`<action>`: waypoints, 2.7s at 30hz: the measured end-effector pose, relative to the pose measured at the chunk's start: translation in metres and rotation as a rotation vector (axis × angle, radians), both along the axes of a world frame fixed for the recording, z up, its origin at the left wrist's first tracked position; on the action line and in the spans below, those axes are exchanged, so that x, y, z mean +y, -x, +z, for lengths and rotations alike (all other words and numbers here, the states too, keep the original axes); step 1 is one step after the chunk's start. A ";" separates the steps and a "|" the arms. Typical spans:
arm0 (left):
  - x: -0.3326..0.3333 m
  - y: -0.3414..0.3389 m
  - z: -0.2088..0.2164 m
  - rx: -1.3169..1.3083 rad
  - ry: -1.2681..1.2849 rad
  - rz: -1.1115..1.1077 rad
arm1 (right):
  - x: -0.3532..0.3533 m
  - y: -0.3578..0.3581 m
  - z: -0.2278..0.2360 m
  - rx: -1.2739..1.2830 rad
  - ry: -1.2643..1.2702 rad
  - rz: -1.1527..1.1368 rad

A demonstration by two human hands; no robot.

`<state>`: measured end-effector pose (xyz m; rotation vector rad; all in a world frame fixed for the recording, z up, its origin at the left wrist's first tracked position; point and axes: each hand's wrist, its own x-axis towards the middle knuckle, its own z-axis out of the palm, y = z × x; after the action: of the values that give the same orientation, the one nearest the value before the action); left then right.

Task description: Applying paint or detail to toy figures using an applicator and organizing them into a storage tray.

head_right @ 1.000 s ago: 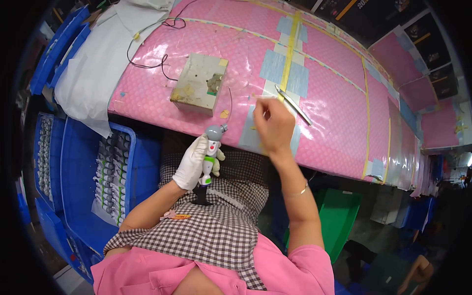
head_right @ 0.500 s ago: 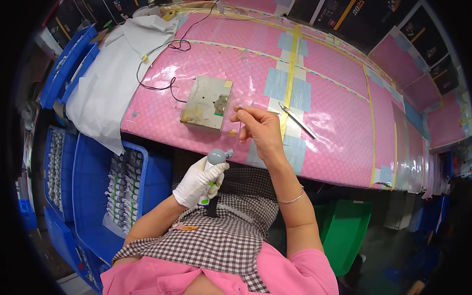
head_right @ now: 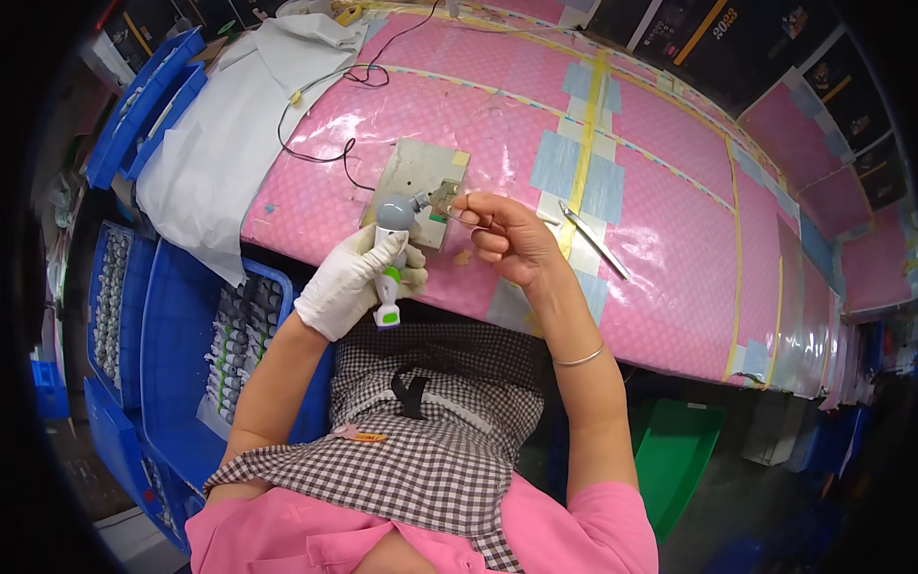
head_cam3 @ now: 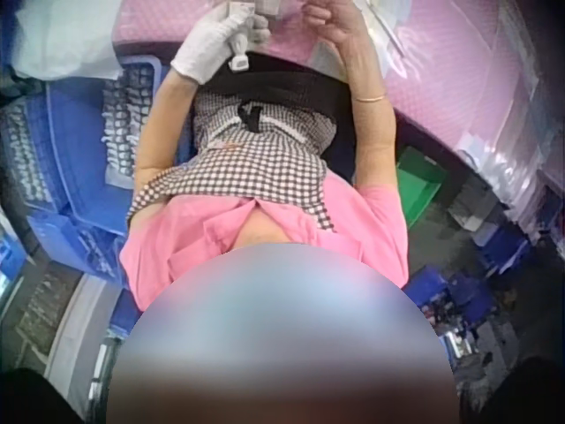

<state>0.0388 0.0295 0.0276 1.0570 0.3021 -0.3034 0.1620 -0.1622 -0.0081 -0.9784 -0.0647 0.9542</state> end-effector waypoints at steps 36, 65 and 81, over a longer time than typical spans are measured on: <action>0.008 -0.008 -0.004 -0.040 -0.094 -0.029 | 0.021 -0.042 0.034 -0.723 0.653 0.451; 0.373 0.554 -0.323 0.910 -2.066 -0.104 | 0.164 0.092 0.037 -1.617 0.708 -0.071; 0.341 0.510 -0.331 1.209 -1.350 0.738 | 0.124 0.078 0.028 -1.426 0.840 -0.267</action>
<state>-0.4709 0.3709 -0.3032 1.8415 2.1481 0.0241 0.0840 -0.0384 0.0197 -2.2262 -0.7449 -0.1828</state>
